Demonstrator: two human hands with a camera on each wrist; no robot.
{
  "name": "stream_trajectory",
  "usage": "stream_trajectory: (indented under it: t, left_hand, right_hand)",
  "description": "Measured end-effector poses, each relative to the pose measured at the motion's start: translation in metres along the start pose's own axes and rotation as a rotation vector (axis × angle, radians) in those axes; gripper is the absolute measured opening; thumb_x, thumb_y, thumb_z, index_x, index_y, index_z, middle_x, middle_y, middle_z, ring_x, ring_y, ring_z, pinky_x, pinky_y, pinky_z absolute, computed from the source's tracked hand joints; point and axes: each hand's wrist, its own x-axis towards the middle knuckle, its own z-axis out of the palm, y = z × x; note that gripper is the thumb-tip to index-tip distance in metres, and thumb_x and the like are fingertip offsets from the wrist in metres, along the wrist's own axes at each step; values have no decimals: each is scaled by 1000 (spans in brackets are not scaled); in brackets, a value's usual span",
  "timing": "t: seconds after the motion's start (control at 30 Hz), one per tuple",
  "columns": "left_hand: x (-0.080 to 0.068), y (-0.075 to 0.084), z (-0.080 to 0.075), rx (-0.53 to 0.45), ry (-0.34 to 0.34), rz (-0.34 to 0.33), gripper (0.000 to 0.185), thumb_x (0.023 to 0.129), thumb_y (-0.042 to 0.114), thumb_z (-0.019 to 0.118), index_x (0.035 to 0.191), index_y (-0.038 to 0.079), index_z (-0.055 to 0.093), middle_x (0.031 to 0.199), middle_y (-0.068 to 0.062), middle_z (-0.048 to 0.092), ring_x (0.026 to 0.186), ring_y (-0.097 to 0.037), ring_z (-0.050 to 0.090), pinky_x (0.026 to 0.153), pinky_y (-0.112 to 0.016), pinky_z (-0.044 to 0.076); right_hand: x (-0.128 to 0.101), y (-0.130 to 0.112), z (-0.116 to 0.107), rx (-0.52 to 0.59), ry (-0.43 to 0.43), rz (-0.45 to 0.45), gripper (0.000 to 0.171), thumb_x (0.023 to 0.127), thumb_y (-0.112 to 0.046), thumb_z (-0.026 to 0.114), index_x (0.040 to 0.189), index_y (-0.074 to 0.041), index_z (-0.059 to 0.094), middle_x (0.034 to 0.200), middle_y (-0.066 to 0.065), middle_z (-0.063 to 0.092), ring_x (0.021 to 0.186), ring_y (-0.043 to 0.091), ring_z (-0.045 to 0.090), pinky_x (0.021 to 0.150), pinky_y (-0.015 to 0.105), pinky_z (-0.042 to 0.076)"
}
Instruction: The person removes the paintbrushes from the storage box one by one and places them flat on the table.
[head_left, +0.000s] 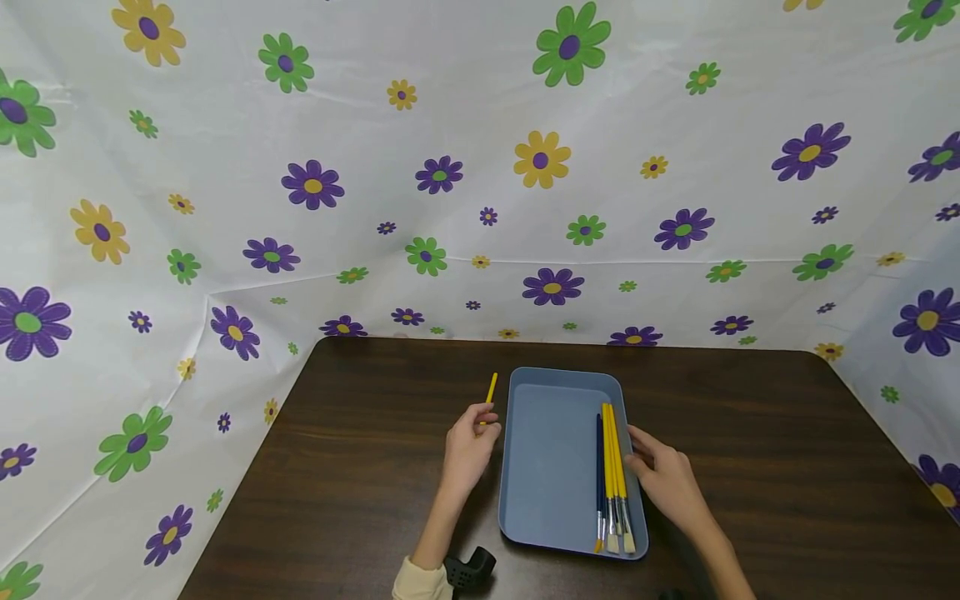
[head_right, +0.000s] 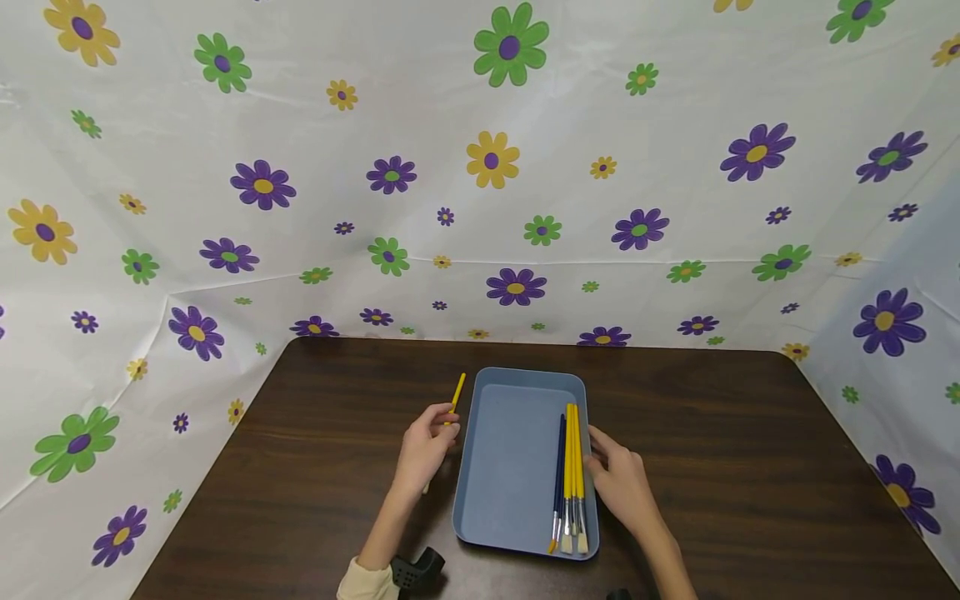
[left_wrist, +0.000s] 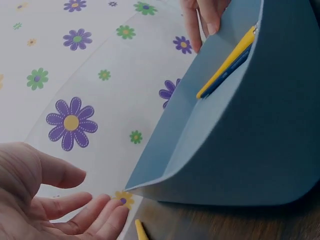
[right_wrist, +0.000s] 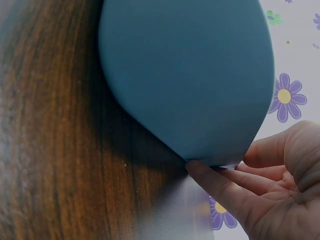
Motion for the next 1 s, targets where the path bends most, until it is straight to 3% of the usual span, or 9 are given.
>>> stream_trajectory:
  t: [0.27, 0.4, 0.63, 1.0]
  left_hand:
    - [-5, 5, 13, -45, 9, 6, 29, 94, 0, 65, 122, -7, 68, 108, -19, 72, 92, -23, 71, 75, -25, 53]
    - [-10, 7, 21, -42, -3, 24, 31, 92, -1, 64, 121, -8, 68, 110, -20, 72, 94, -25, 71, 78, -30, 57]
    - [-19, 12, 33, -18, -72, 61, 31, 92, -1, 63, 122, -7, 67, 110, -15, 71, 100, -31, 71, 84, -39, 59]
    - [-37, 15, 62, -8, -185, 114, 29, 92, -5, 63, 121, -8, 67, 109, -13, 69, 97, -21, 69, 81, -28, 58]
  right_hand:
    - [-1, 0, 0, 1, 0, 0, 49, 102, -2, 56, 146, 16, 44, 133, 38, 58, 118, 47, 64, 93, 54, 56]
    - [0, 0, 0, 0, 2, -4, 49, 102, -2, 56, 146, 16, 45, 133, 38, 59, 118, 47, 64, 92, 54, 57]
    - [0, -1, 0, -5, 7, -9, 48, 102, -1, 56, 146, 16, 45, 133, 38, 58, 118, 48, 63, 91, 53, 57]
    - [0, -1, 0, -11, 10, -3, 48, 102, -1, 56, 146, 15, 45, 133, 38, 59, 118, 48, 63, 92, 55, 57]
